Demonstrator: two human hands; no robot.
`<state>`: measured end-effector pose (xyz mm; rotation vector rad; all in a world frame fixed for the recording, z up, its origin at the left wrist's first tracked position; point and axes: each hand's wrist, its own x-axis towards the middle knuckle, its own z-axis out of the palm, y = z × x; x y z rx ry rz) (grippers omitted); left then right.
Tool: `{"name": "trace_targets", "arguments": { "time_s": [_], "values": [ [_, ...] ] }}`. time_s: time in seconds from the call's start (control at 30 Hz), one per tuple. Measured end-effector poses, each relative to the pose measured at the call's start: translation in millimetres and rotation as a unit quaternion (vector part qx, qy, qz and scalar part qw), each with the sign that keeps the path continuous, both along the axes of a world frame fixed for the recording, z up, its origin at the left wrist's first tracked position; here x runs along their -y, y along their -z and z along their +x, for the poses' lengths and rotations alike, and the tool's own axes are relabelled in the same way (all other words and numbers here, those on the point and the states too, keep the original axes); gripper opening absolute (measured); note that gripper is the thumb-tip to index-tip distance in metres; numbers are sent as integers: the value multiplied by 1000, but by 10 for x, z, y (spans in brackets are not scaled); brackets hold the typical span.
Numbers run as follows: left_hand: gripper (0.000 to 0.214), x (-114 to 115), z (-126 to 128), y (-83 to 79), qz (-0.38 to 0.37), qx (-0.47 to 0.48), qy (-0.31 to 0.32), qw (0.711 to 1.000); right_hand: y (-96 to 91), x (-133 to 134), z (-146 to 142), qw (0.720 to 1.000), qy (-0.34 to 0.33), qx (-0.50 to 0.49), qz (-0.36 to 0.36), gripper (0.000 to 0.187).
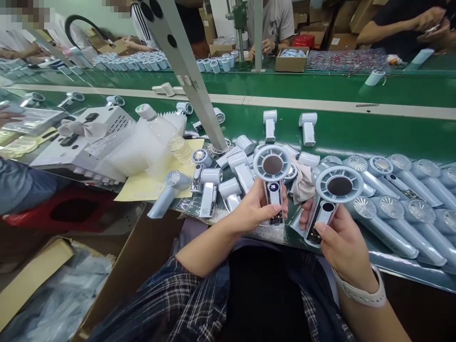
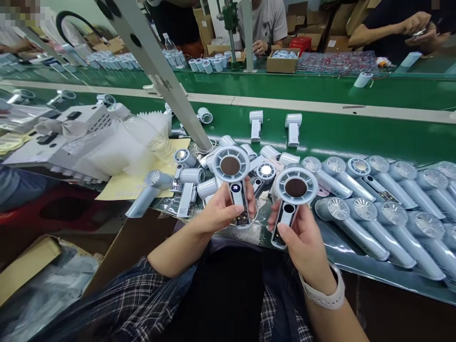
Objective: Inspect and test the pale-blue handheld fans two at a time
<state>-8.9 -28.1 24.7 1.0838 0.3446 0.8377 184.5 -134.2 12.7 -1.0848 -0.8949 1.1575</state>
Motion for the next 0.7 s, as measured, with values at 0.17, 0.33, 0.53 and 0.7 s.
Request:
{"name": "trace_targets", "arguments": {
  "time_s": [0.17,0.33,0.53,0.7],
  "values": [
    [61,-2,-77,-46,5,-34,29,999,23,-103,-72,999,-7,2,-33,40],
    [61,7,-88,-63,-5,-8,31,999,-33,-125,-89,999,-15,-33,-34,40],
    [66,25,-55,-65,-22,-20,29,999,-50,-106,-71,999,2,-33,-16,35],
    [58,7,23,31,-23,-32,-22,999,-38,-105,-108,999,20,-42,-12,27]
  ]
}}
